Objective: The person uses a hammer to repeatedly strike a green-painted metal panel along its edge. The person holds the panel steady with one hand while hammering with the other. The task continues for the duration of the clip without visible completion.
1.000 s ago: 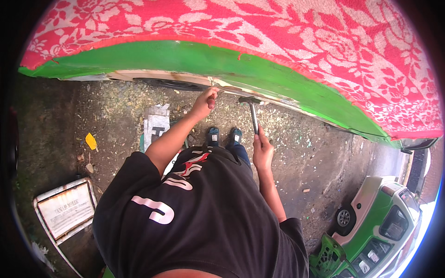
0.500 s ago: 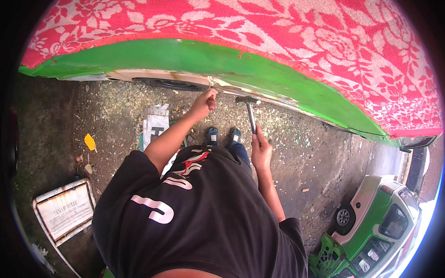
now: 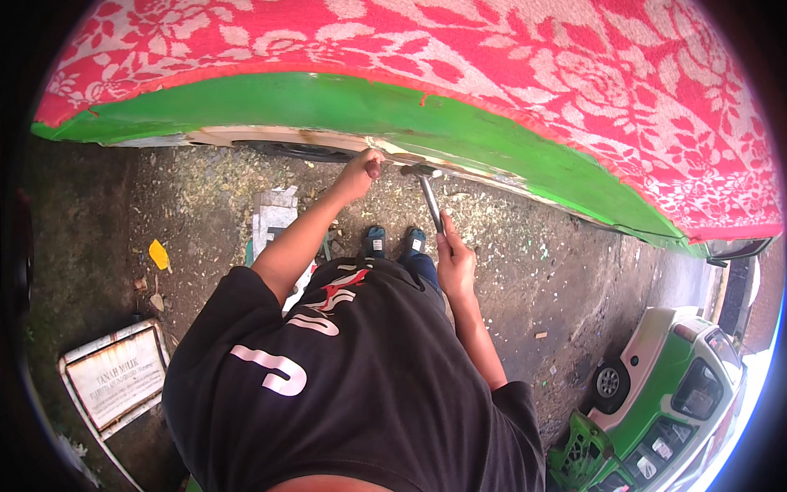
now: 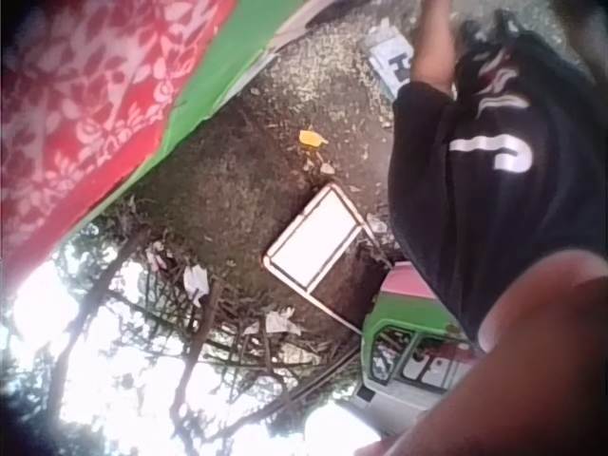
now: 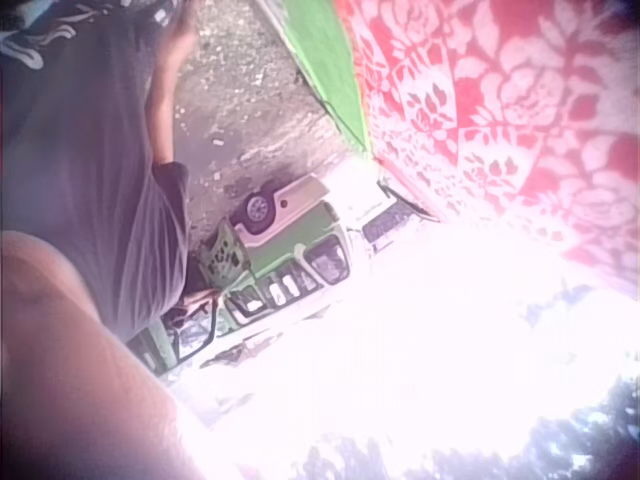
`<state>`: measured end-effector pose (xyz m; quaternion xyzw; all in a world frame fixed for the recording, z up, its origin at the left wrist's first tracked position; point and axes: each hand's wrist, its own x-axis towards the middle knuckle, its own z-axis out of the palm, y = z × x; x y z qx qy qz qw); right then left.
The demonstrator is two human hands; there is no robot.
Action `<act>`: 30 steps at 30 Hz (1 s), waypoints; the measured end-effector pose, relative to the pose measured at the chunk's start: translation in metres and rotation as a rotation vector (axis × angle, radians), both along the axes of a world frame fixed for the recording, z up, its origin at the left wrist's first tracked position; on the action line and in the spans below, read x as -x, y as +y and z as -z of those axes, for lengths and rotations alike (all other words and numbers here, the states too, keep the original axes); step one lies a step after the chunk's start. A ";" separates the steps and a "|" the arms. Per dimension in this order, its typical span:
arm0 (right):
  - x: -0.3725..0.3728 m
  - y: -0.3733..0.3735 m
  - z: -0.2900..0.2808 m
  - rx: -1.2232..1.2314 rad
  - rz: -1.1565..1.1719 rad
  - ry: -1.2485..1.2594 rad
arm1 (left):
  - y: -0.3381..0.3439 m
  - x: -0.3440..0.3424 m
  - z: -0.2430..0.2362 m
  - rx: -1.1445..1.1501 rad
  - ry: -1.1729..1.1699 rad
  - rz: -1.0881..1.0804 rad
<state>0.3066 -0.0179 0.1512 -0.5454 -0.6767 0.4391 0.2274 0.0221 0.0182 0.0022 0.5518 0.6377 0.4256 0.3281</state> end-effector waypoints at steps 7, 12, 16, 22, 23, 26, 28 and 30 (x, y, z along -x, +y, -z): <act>0.029 0.002 -0.005 -0.532 -0.189 0.099 | 0.009 0.005 -0.011 0.061 -0.057 -0.007; 0.040 0.012 0.006 -0.392 -0.203 0.032 | 0.014 0.010 -0.019 0.136 0.004 0.019; 0.039 0.008 -0.003 -0.412 -0.258 -0.060 | 0.013 0.007 -0.015 0.113 -0.044 0.010; 0.026 0.002 0.001 -0.244 -0.159 0.019 | -0.009 -0.014 -0.011 0.092 -0.140 0.106; 0.020 -0.001 -0.008 -0.172 -0.139 -0.070 | -0.019 -0.014 0.010 0.045 -0.227 0.160; 0.006 -0.002 -0.001 -0.093 -0.045 -0.065 | -0.032 -0.022 0.032 -0.219 -0.066 0.087; 0.000 -0.003 0.009 -0.107 -0.007 -0.008 | -0.036 -0.022 0.031 -0.191 -0.135 0.053; -0.004 -0.003 0.009 -0.045 0.011 -0.006 | -0.036 -0.021 0.027 -0.196 -0.149 0.029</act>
